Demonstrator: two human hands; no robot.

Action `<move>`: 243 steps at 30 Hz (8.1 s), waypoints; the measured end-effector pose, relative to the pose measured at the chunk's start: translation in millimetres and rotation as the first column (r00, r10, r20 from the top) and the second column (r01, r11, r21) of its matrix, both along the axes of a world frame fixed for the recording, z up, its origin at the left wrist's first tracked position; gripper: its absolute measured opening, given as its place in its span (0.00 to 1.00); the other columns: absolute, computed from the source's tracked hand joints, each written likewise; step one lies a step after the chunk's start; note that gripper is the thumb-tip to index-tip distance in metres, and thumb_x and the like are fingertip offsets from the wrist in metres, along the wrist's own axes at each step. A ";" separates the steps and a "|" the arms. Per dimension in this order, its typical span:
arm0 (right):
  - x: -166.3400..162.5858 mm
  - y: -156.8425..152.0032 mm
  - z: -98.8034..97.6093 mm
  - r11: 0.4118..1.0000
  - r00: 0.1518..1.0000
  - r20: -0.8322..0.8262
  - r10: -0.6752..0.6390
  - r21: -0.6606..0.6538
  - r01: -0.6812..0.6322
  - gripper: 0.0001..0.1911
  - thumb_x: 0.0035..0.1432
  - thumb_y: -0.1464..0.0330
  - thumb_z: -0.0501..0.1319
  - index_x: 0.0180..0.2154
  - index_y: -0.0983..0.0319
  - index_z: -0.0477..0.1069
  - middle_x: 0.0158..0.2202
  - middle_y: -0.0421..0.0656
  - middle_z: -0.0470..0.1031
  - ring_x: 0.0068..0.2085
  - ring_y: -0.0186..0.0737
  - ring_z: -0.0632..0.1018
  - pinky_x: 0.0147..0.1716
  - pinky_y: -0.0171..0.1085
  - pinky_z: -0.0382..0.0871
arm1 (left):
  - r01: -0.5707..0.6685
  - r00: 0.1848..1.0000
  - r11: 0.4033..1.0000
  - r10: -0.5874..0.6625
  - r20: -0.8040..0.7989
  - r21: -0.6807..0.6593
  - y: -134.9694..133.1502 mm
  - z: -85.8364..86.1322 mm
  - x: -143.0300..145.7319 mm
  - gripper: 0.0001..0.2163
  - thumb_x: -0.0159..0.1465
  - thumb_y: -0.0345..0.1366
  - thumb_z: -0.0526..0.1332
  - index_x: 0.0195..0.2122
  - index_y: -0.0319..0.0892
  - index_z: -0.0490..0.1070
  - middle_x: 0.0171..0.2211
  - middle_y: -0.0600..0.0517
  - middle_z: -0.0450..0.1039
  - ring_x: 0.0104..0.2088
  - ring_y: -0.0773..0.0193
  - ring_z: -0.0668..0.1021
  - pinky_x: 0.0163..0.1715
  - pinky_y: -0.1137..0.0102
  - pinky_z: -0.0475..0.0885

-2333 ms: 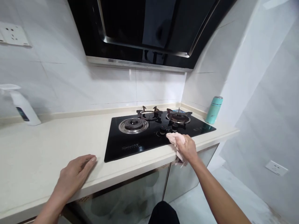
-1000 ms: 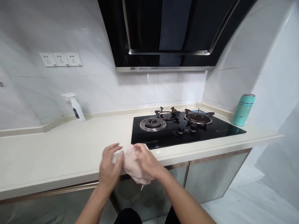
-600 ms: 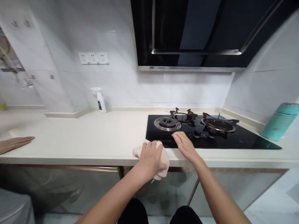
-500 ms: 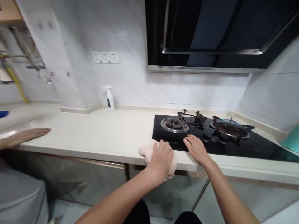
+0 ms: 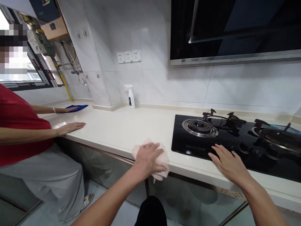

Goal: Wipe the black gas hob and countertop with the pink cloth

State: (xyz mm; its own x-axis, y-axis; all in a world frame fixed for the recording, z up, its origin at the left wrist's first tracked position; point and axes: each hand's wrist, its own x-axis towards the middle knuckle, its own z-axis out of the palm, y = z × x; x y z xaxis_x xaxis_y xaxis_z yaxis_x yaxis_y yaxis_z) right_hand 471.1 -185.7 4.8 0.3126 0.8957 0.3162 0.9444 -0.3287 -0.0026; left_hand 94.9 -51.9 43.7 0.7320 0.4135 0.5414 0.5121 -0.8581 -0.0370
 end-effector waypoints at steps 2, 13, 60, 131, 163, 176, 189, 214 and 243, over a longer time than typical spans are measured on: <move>-2.2 -0.5 2.0 1.000 1.000 -0.026 -0.010 -0.003 0.010 0.39 0.68 0.50 0.37 0.67 0.62 0.64 0.72 0.47 0.60 0.73 0.50 0.57 0.69 0.61 0.52 | -0.048 0.999 0.999 0.048 -0.020 0.019 22.4 0.9 -37.6 0.36 0.52 0.61 0.74 0.57 0.47 0.76 0.62 0.42 0.74 0.60 0.44 0.75 0.58 0.52 0.68; -22.0 1.5 16.5 0.998 0.998 -0.049 -0.045 -0.049 0.042 0.37 0.69 0.53 0.38 0.68 0.65 0.63 0.73 0.50 0.57 0.74 0.52 0.56 0.70 0.62 0.49 | -0.544 0.816 0.838 0.542 -0.198 0.052 98.8 22.8 -180.5 0.33 0.54 0.60 0.70 0.58 0.50 0.75 0.57 0.41 0.73 0.57 0.40 0.74 0.52 0.53 0.69; 3.3 2.5 -10.6 0.996 0.999 -0.034 0.040 0.084 -0.037 0.39 0.67 0.50 0.37 0.66 0.63 0.66 0.70 0.49 0.64 0.71 0.54 0.61 0.68 0.62 0.54 | -0.470 0.867 0.731 0.487 -0.105 -0.495 98.4 65.9 -78.6 0.26 0.68 0.53 0.55 0.63 0.48 0.68 0.54 0.47 0.79 0.52 0.51 0.79 0.51 0.63 0.72; -29.0 1.4 17.6 0.999 0.997 -0.081 -0.012 0.039 0.015 0.31 0.72 0.58 0.42 0.66 0.65 0.65 0.71 0.53 0.61 0.72 0.53 0.59 0.68 0.61 0.49 | -0.573 0.818 0.777 0.526 -0.232 -0.261 126.7 56.9 10.1 0.23 0.73 0.46 0.48 0.64 0.49 0.70 0.68 0.47 0.67 0.67 0.46 0.67 0.59 0.46 0.67; 17.9 -67.8 1.4 0.884 0.982 -0.154 -0.109 0.437 0.167 0.28 0.71 0.54 0.44 0.50 0.61 0.78 0.56 0.53 0.77 0.58 0.52 0.75 0.58 0.52 0.65 | -0.170 0.949 0.918 0.054 -0.311 -0.359 38.8 54.0 162.9 0.29 0.73 0.55 0.49 0.72 0.51 0.57 0.75 0.45 0.50 0.74 0.43 0.54 0.69 0.42 0.54; 7.8 -63.0 3.7 0.873 0.972 -0.072 -0.224 0.429 0.233 0.31 0.75 0.58 0.39 0.49 0.64 0.77 0.53 0.53 0.79 0.56 0.52 0.76 0.58 0.49 0.64 | 0.177 0.901 0.881 -0.325 -0.288 -0.440 -34.3 47.0 308.5 0.38 0.69 0.59 0.47 0.75 0.44 0.48 0.76 0.41 0.46 0.75 0.44 0.50 0.71 0.45 0.45; 11.3 -67.1 1.2 0.842 0.972 -0.167 -0.163 0.490 0.225 0.32 0.75 0.56 0.37 0.51 0.64 0.75 0.52 0.53 0.80 0.55 0.51 0.77 0.58 0.48 0.65 | 0.323 0.838 0.824 -0.477 -0.264 -0.466 -44.8 48.9 280.6 0.31 0.67 0.54 0.53 0.69 0.50 0.63 0.73 0.52 0.58 0.73 0.54 0.59 0.71 0.55 0.52; 12.1 -68.8 3.6 0.861 0.992 0.015 -0.128 0.498 0.103 0.25 0.76 0.59 0.41 0.45 0.62 0.74 0.47 0.49 0.79 0.48 0.48 0.77 0.51 0.45 0.65 | 0.184 0.912 0.867 -0.327 -0.249 -0.464 -50.3 49.2 271.0 0.38 0.64 0.66 0.54 0.72 0.57 0.58 0.75 0.47 0.50 0.75 0.42 0.50 0.70 0.39 0.48; 8.5 -68.4 -12.5 0.774 0.983 -0.032 -0.179 0.613 0.161 0.26 0.75 0.59 0.45 0.47 0.61 0.80 0.53 0.47 0.81 0.58 0.49 0.78 0.59 0.50 0.66 | -0.244 0.968 0.970 0.245 0.049 -0.010 27.4 11.7 18.0 0.23 0.68 0.52 0.57 0.57 0.47 0.77 0.60 0.45 0.76 0.62 0.45 0.76 0.57 0.52 0.72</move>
State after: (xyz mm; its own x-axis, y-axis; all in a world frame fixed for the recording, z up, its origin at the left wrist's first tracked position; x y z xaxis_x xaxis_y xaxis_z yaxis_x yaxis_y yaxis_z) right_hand 479.6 -254.0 -7.7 0.4246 0.4450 0.7885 0.8761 -0.4215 -0.2340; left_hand 112.9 -24.6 55.4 0.5807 0.5785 0.5728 0.7075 -0.7067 -0.0035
